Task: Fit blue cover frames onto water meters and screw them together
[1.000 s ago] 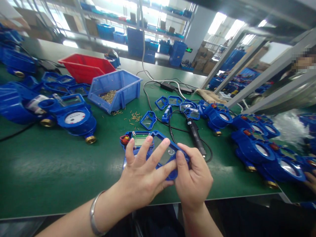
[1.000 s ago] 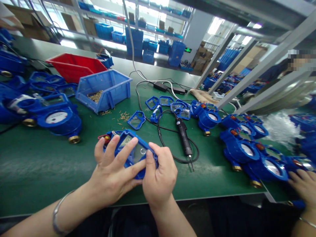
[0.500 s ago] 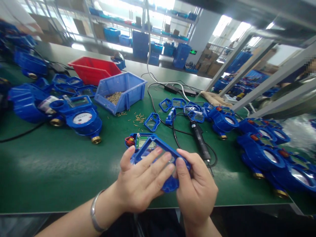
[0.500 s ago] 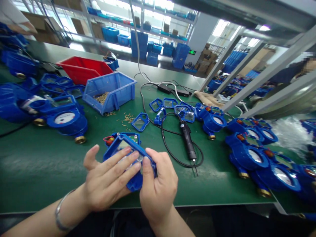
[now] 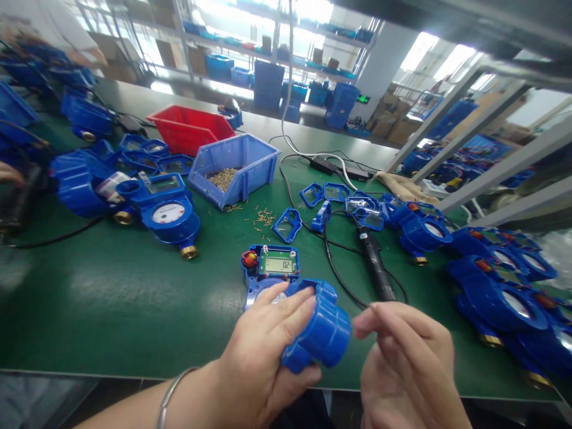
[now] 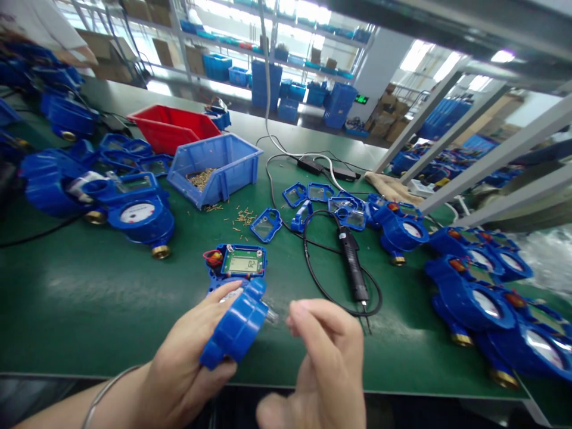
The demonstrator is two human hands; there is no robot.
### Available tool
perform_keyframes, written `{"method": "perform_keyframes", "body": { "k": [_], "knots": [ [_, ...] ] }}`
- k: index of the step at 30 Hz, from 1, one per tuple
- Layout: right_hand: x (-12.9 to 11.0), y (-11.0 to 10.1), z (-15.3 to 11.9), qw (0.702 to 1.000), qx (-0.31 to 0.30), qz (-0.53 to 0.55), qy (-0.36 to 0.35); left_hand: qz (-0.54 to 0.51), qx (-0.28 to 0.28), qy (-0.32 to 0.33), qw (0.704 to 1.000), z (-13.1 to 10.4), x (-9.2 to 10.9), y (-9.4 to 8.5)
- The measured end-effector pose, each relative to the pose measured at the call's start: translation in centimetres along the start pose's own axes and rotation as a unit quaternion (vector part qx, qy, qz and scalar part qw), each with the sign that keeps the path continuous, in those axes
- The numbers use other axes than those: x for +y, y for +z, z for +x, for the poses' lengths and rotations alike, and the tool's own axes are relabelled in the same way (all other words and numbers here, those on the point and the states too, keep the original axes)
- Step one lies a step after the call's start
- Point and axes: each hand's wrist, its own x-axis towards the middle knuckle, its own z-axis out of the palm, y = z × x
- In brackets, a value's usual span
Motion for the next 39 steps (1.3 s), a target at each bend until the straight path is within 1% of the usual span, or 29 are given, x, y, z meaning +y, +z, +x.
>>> {"method": "perform_keyframes", "body": {
  "k": [1,2,4,5,7,9,11,12,13,14,15,16,17,18,20,22,24,26,28,29,31,33,34,35,37,39],
  "knots": [
    [0.5,0.3,-0.2,1.000,-0.013,-0.020,-0.013,-0.041,0.007,-0.031,0.999,0.3,0.1,-0.3],
    [1.1,0.6,-0.3,0.998,-0.042,-0.038,-0.031,-0.085,0.011,-0.063,0.994,0.6,0.3,-0.6],
    [2.2,1.5,-0.6,0.989,-0.126,-0.056,-0.048,-0.176,0.012,-0.120,0.977,1.2,0.7,-1.0],
    [2.6,2.0,-0.8,0.986,-0.151,-0.055,-0.044,-0.217,0.009,-0.136,0.967,1.5,0.9,-1.2],
    [3.3,2.9,-1.2,0.987,-0.154,-0.040,-0.036,-0.270,0.005,-0.146,0.952,1.9,1.2,-1.5],
    [3.5,3.7,-1.6,0.991,-0.126,-0.025,-0.042,-0.277,-0.011,-0.137,0.951,2.0,1.4,-1.8],
    [3.7,4.4,-1.9,0.995,-0.086,-0.017,-0.042,-0.247,-0.032,-0.117,0.961,1.9,1.3,-2.4],
    [3.7,4.6,-2.0,0.997,-0.071,-0.010,-0.024,-0.217,-0.032,-0.108,0.970,1.7,1.0,-2.7],
    [3.8,4.8,-2.0,0.998,-0.056,0.008,0.007,-0.171,-0.014,-0.106,0.979,1.4,0.5,-3.0],
    [3.9,5.0,-2.0,0.997,-0.044,0.039,0.045,-0.108,0.025,-0.119,0.987,1.2,-0.2,-3.2],
    [4.0,5.2,-1.9,0.992,-0.034,0.082,0.085,-0.034,0.076,-0.143,0.986,0.9,-1.0,-3.4],
    [4.2,5.3,-1.8,0.983,-0.023,0.134,0.123,0.042,0.130,-0.178,0.974,0.6,-2.0,-3.5],
    [4.3,5.4,-1.6,0.970,-0.014,0.187,0.155,0.106,0.168,-0.215,0.956,0.4,-3.1,-3.6],
    [4.4,5.5,-1.4,0.956,-0.010,0.233,0.180,0.145,0.182,-0.246,0.941,0.2,-4.2,-3.6],
    [4.5,5.6,-1.0,0.932,-0.020,0.288,0.217,0.184,0.161,-0.292,0.925,0.1,-6.1,-3.4],
    [4.6,5.7,-0.7,0.924,-0.033,0.303,0.232,0.197,0.130,-0.308,0.921,0.3,-7.2,-3.0],
    [4.6,5.8,-0.6,0.927,-0.040,0.297,0.227,0.203,0.116,-0.297,0.926,0.6,-7.5,-2.6],
    [4.8,5.9,-0.6,0.932,-0.045,0.289,0.216,0.209,0.120,-0.261,0.935,0.7,-7.4,-2.3],
    [5.0,6.0,-0.7,0.936,-0.041,0.285,0.203,0.226,0.124,-0.195,0.947,0.5,-7.2,-2.2],
    [5.1,6.1,-0.8,0.938,-0.039,0.282,0.198,0.236,0.114,-0.150,0.953,0.4,-7.1,-2.3],
    [5.3,6.2,-0.8,0.940,-0.040,0.279,0.191,0.263,0.070,-0.054,0.961,0.2,-7.2,-2.6],
    [5.3,6.2,-0.7,0.941,-0.053,0.277,0.185,0.300,0.005,0.024,0.954,0.2,-7.2,-3.0],
    [5.3,6.2,-0.6,0.942,-0.059,0.277,0.179,0.320,-0.028,0.049,0.946,0.3,-7.1,-3.3],
    [5.2,6.2,-0.5,0.943,-0.065,0.277,0.172,0.338,-0.055,0.063,0.937,0.4,-7.1,-3.5],
    [4.9,6.1,-0.2,0.946,-0.077,0.269,0.165,0.351,-0.094,0.061,0.930,0.8,-6.9,-3.8],
    [4.7,6.1,0.0,0.949,-0.087,0.257,0.158,0.326,-0.092,0.018,0.941,1.2,-6.8,-3.9]
  ]
}}
